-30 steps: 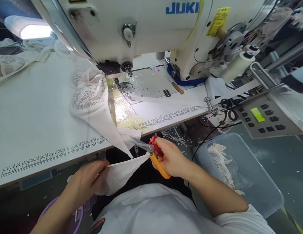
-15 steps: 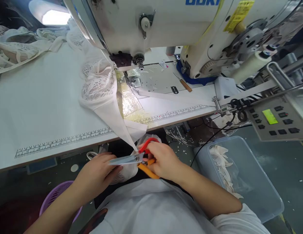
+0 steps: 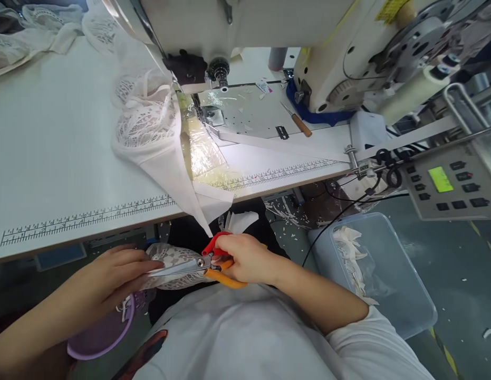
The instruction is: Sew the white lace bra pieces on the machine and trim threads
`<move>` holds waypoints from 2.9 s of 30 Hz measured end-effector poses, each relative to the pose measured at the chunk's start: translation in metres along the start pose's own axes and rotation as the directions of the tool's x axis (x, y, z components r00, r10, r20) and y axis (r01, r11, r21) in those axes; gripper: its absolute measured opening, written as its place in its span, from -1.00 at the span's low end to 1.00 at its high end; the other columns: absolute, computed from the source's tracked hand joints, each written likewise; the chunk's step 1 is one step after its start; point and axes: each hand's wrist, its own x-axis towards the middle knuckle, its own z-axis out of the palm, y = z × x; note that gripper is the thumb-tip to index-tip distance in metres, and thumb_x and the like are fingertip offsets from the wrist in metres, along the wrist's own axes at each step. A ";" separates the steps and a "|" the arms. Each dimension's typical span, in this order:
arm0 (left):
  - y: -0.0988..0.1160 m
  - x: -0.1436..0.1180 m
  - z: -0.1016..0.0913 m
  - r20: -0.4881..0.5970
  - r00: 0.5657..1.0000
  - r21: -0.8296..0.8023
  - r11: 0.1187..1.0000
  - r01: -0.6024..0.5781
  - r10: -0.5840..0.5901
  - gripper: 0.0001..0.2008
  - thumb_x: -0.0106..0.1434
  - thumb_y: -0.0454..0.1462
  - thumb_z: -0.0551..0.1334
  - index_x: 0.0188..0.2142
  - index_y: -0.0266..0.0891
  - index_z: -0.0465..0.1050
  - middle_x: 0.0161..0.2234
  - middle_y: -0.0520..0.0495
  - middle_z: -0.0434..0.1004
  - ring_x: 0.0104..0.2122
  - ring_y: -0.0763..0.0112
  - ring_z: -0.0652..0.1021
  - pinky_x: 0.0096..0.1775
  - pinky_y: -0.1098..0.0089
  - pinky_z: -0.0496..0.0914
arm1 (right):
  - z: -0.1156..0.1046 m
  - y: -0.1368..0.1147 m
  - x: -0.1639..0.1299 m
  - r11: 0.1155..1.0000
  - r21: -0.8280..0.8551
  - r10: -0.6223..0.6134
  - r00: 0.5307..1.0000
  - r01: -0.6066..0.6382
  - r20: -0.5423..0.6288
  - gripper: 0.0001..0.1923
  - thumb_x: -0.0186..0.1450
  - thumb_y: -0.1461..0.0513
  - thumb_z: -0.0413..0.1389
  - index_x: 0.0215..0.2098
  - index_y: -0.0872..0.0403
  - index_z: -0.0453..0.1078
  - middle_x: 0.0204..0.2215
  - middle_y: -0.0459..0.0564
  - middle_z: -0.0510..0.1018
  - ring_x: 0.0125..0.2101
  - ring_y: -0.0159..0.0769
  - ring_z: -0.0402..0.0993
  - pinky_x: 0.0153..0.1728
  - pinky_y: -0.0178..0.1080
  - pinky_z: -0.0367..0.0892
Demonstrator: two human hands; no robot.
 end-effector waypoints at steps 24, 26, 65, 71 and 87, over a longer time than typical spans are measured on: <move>0.062 0.040 0.016 -0.404 0.913 -0.422 0.897 -0.131 -0.056 -0.68 0.22 -0.39 0.02 -0.02 -0.15 0.15 -0.44 0.07 0.42 -0.52 0.52 0.45 -0.45 0.51 0.37 | -0.023 -0.018 -0.027 1.000 0.012 0.018 0.971 -0.016 -0.238 -0.89 0.12 0.27 0.12 -0.36 0.07 0.30 -0.42 -0.04 0.45 -0.53 -0.39 0.28 -0.54 -0.33 0.24; 0.067 0.049 0.018 -0.396 0.918 -0.418 0.893 -0.169 -0.011 -0.66 0.23 -0.38 0.01 0.00 -0.15 0.12 -0.43 0.06 0.42 -0.51 0.50 0.46 -0.45 0.51 0.36 | -0.026 -0.028 -0.024 0.993 0.105 -0.021 0.965 0.050 -0.263 -0.84 0.11 0.22 0.16 -0.37 0.05 0.27 -0.38 -0.02 0.44 -0.51 -0.38 0.30 -0.52 -0.31 0.25; 0.054 0.086 0.009 0.317 0.930 -0.891 0.277 0.360 -0.188 -0.68 0.02 -0.18 0.15 -0.73 -0.21 0.08 -0.72 0.18 -0.06 -0.68 0.60 0.01 -0.61 0.46 -0.11 | -0.048 -0.013 -0.028 0.910 -0.415 0.098 0.978 -0.012 0.185 -0.33 0.05 -0.37 -0.40 -0.53 0.04 -0.08 -0.61 -0.18 0.11 -0.61 -0.46 -0.06 -0.59 -0.34 -0.04; 0.051 0.085 0.011 0.312 0.929 -0.907 0.227 0.354 -0.200 -0.68 0.00 -0.16 0.18 -0.72 -0.23 0.13 -0.73 0.18 -0.03 -0.68 0.60 0.02 -0.61 0.45 -0.11 | -0.047 -0.011 -0.030 0.906 -0.422 0.105 0.986 -0.042 0.129 -0.33 0.04 -0.37 -0.32 -0.54 0.05 -0.05 -0.63 -0.18 0.11 -0.62 -0.47 -0.08 -0.59 -0.35 -0.06; 0.056 0.076 0.002 0.219 0.943 -0.877 0.373 0.303 -0.251 -0.63 0.06 -0.12 0.13 -0.72 -0.20 0.04 -0.70 0.17 -0.06 -0.66 0.58 0.02 -0.60 0.45 -0.08 | -0.034 -0.007 -0.031 0.974 -0.222 0.005 0.990 -0.036 -0.141 -0.51 0.12 -0.17 -0.04 -0.56 0.06 0.04 -0.64 -0.19 0.15 -0.63 -0.48 0.00 -0.64 -0.38 -0.02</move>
